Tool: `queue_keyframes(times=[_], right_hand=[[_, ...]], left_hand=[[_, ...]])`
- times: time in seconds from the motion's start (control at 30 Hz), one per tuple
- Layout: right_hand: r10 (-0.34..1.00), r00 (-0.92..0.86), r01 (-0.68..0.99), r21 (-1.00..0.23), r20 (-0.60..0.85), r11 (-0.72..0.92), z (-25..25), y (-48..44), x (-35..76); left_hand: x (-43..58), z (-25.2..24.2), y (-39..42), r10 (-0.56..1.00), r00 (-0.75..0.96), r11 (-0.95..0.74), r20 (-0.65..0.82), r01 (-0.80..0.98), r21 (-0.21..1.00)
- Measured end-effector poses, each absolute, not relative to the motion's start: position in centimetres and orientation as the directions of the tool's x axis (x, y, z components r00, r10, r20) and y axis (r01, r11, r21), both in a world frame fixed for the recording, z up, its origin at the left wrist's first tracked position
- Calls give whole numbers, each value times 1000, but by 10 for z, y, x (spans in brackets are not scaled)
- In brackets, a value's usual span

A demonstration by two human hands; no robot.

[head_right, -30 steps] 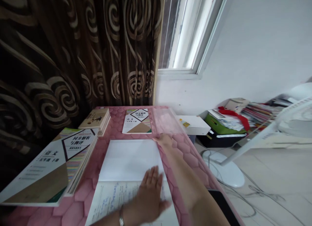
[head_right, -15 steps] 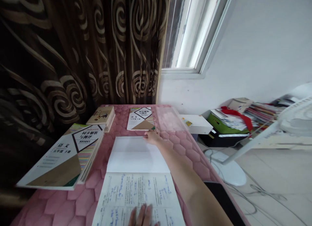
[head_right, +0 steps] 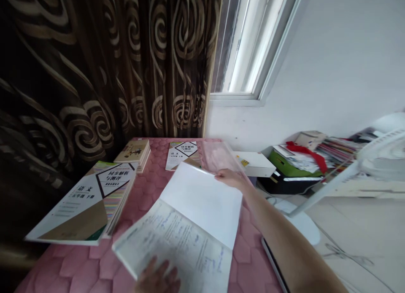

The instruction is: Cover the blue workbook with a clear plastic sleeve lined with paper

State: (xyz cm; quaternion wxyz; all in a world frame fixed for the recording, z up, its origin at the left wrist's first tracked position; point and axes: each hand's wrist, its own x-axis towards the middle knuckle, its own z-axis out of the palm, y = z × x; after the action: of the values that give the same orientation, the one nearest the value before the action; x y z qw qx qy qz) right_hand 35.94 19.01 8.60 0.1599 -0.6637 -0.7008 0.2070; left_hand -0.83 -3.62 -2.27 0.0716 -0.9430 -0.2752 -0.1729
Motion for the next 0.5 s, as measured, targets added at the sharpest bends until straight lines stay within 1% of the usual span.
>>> queue_keyframes(times=[0.07,0.13,0.2,0.27,0.33,0.4,0.5], right_hand=[[998,-36,845,-535,-50,3,84,167,387],[998,1,815,-578,-58,-35,74,137,406],[995,84,731,-674,-60,-102,58,105,416],[985,162,697,-700,-57,-156,43,75,419],[976,208,703,-684,-67,-196,31,51,417],[967,245,708,-668,-70,-228,25,35,414],[953,299,706,-661,-47,-254,22,27,411]], left_hand=[[-30,-8,-13,507,761,-811,405,580,-75],[-51,7,12,575,696,-753,431,655,-53],[-67,18,36,657,573,-674,490,738,39],[-75,22,57,736,430,-584,524,794,168],[-75,20,74,818,325,-499,474,811,306],[-72,14,86,891,270,-419,365,799,432],[-67,5,94,942,238,-331,236,763,555]])
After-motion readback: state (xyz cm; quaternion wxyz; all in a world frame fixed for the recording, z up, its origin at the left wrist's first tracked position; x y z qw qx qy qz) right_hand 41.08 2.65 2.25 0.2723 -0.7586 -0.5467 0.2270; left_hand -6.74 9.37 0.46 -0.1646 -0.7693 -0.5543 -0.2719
